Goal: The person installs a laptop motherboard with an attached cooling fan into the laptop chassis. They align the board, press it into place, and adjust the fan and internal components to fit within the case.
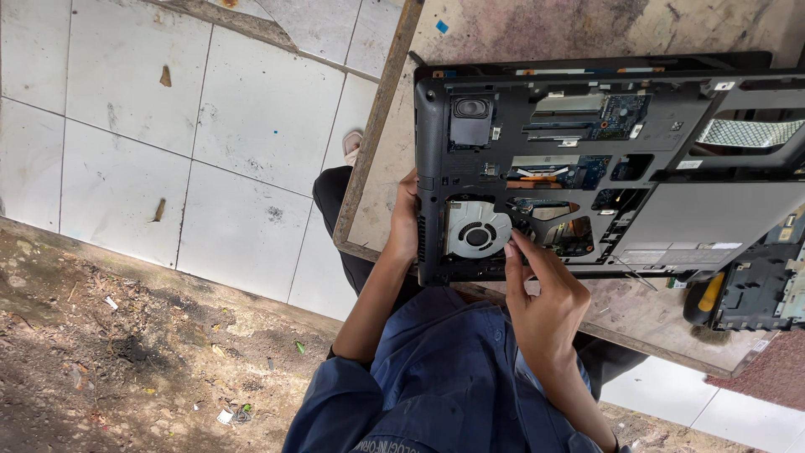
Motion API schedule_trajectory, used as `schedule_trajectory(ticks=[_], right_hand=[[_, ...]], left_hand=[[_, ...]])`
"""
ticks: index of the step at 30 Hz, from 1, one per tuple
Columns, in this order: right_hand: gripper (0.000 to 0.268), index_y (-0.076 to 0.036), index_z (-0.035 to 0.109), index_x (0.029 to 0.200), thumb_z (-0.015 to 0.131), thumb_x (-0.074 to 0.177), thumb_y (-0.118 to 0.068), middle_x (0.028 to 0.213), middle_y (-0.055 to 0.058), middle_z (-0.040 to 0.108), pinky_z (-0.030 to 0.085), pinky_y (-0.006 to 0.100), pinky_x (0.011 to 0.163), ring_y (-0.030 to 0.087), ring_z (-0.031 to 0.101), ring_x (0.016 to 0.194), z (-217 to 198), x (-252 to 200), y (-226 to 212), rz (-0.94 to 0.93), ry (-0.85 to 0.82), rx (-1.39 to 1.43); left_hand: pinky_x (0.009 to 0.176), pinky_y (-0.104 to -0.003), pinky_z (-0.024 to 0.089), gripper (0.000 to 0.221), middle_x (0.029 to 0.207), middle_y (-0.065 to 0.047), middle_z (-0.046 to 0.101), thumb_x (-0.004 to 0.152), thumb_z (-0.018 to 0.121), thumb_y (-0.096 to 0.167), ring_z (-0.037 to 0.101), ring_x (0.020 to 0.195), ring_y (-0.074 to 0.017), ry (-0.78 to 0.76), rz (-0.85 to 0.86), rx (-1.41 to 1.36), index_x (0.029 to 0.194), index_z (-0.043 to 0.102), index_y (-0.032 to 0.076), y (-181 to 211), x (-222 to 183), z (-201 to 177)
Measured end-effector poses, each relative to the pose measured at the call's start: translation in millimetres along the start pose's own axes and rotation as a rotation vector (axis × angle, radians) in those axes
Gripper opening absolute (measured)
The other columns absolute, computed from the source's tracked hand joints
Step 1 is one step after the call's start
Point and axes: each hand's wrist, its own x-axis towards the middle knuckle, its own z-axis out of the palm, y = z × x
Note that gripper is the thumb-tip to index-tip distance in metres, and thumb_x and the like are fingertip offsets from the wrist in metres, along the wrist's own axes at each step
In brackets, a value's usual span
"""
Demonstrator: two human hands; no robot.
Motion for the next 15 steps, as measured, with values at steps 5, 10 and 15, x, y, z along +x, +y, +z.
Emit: schedule_trajectory(ticks=[5, 10, 15], right_hand=[[0.009, -0.004, 0.066, 0.09, 0.067, 0.081, -0.005, 0.07, 0.007, 0.064, 0.043, 0.022, 0.039, 0.017, 0.06, 0.05, -2.2, 5.0, 6.3, -0.092, -0.07, -0.093], [0.018, -0.003, 0.062, 0.096, 0.066, 0.079, -0.008, 0.078, 0.012, 0.066, 0.043, 0.024, 0.035, 0.018, 0.059, 0.045, -1.7, -2.3, 10.6, -0.039, -0.133, -0.024], [0.024, -0.003, 0.058, 0.101, 0.066, 0.078, -0.006, 0.083, 0.01, 0.067, 0.042, 0.023, 0.036, 0.016, 0.057, 0.043, -9.0, 5.4, -7.6, 0.026, -0.111, 0.046]], left_hand=[[0.038, -0.013, 0.029, 0.019, 0.051, -0.003, 0.05, 0.078, 0.048, 0.03, 0.042, 0.044, -0.0057, 0.172, -0.106, -0.072, 0.075, 0.06, 0.015, 46.2, -32.1, 54.4], [0.037, -0.016, 0.033, 0.017, 0.053, -0.005, 0.05, 0.075, 0.048, 0.028, 0.046, 0.045, -0.0094, 0.173, -0.084, -0.135, 0.074, 0.058, 0.015, 57.8, -26.4, 66.4], [0.037, -0.018, 0.041, 0.024, 0.053, -0.004, 0.047, 0.075, 0.047, 0.031, 0.048, 0.046, -0.0098, 0.106, -0.074, -0.103, 0.085, 0.058, 0.013, 58.2, -26.3, 59.3]])
